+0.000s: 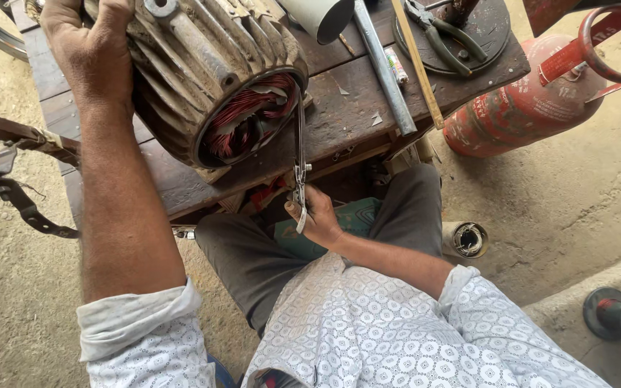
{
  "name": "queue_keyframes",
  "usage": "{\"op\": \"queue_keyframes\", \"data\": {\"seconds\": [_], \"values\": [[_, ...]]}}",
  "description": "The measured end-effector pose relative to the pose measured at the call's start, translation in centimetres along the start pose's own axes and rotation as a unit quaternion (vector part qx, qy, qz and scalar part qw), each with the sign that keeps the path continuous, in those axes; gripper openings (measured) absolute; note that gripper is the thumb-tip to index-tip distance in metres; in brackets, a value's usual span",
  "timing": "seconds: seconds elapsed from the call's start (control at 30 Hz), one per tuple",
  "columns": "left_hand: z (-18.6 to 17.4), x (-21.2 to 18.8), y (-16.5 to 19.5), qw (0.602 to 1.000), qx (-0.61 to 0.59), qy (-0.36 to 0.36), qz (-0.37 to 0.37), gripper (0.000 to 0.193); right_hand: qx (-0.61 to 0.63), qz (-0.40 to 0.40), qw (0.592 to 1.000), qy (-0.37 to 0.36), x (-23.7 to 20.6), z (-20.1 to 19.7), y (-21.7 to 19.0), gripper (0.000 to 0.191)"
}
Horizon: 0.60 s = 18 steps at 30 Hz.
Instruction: The person works on an electric motor stator, inserting and adjusting insulation paper between copper windings. They use pliers and a wooden stick to press and align the insulation, then use scissors to trim excess material. The person rotates the stator to access different sections and continues adjusting the internal components.
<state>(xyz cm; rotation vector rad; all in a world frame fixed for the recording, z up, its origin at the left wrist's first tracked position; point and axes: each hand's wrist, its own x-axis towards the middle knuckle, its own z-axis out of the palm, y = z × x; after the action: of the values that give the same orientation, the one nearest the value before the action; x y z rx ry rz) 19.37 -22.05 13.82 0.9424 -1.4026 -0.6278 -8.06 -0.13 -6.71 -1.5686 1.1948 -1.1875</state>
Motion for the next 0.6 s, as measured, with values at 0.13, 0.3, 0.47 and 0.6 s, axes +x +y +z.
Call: {"op": "queue_keyframes", "data": {"seconds": [0.13, 0.3, 0.47, 0.6], "values": [[-0.1, -0.1, -0.1, 1.0, 0.01, 0.008, -0.021, 0.018, 0.036, -0.004, 0.999, -0.005, 0.8, 0.2, -0.1, 0.04], [0.0, -0.2, 0.3, 1.0, 0.006, 0.003, -0.009, 0.018, 0.109, 0.044, 0.993, -0.029, 0.6, 0.1, -0.2, 0.034], [0.0, -0.2, 0.1, 1.0, -0.011, -0.003, -0.012, 0.02, 0.171, 0.1, 0.978, -0.064, 0.2, -1.2, 0.4, 0.038], [-0.6, -0.3, -1.5, 1.0, 0.005, -0.018, 0.023, 0.022, 0.167, 0.071, 0.981, -0.063, -1.1, -3.7, 1.3, 0.035]]}}
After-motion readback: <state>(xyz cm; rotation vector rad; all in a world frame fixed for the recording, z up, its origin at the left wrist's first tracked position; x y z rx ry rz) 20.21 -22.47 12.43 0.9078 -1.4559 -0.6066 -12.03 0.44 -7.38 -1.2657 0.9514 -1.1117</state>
